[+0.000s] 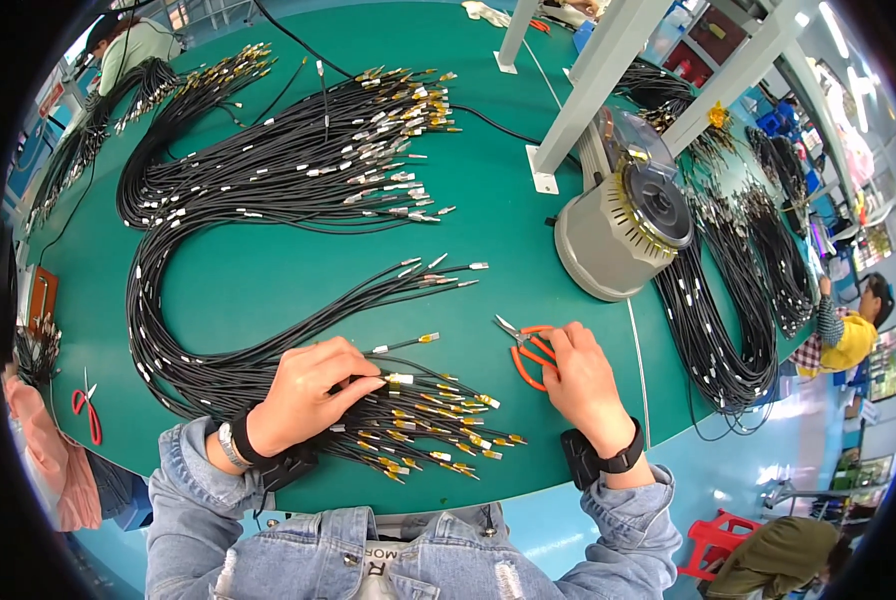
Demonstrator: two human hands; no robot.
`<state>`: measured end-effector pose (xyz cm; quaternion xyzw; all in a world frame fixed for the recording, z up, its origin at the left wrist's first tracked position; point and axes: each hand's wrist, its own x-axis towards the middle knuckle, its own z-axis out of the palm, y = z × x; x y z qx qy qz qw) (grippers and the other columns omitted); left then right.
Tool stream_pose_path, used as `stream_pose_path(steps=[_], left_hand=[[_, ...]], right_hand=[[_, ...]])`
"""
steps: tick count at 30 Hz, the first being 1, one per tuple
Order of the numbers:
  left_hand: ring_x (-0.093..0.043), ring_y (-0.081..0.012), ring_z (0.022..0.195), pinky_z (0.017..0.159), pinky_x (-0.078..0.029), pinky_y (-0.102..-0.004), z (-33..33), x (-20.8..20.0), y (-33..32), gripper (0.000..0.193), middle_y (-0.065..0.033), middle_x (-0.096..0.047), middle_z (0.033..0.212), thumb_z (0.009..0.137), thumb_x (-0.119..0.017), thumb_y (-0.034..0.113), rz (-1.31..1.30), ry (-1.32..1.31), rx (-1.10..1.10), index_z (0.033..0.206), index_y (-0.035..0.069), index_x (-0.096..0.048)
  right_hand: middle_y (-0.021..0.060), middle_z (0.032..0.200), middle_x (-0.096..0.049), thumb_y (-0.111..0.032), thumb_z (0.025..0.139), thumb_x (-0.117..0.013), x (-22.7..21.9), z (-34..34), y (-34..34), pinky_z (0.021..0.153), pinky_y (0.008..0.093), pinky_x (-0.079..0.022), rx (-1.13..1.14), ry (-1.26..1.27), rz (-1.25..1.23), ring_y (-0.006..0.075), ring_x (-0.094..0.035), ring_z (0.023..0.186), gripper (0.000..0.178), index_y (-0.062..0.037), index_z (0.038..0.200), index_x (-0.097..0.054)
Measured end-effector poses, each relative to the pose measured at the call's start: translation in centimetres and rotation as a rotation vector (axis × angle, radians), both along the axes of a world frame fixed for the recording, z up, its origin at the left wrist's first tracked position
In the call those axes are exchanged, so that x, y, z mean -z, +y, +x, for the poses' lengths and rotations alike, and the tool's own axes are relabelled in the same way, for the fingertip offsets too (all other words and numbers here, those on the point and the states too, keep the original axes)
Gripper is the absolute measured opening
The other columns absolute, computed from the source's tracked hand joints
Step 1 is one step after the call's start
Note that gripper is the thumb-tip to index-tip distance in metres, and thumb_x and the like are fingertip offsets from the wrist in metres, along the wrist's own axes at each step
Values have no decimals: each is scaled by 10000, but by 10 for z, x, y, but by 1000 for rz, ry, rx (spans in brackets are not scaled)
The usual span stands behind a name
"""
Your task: The person picks up a cable from a bundle and applies a piece of tape to the connector by hand. They press the tape into place, use shears to trim the excess, and then set the finished cable back onto the table.
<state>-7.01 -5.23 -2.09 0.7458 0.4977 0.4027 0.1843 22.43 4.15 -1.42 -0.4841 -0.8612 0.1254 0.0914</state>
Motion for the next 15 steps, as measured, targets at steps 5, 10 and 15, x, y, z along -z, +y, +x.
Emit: stream_pose_path(steps=[5, 10, 15], left_hand=[[-579, -185, 642, 589, -465, -281, 1, -1, -16, 130, -31, -602, 758, 704, -696, 50, 94, 130, -4, 814, 43, -627], [-562, -155, 652, 671, -459, -301, -4, 1, -33, 184, -13, -602, 778, 634, -690, 42, 200, 243, 28, 807, 72, -634], [-544, -128, 646, 727, -450, -324, -8, -3, -48, 240, 4, -593, 767, 568, -681, 50, 329, 351, 71, 802, 87, -637]], right_hand=[[136, 907, -550, 21, 726, -589, -1, 2, 6, 769, 354, -475, -63, -98, -80, 287, -568, 835, 408, -27, 1120, -493], [71, 916, -559, 40, 734, -605, -17, -11, -7, 757, 313, -472, -23, 440, -599, 167, -562, 805, 445, -16, 1149, -457], [35, 934, -552, 37, 726, -644, -33, -41, -37, 762, 285, -464, -75, 721, -971, 105, -524, 816, 503, -25, 1180, -438]])
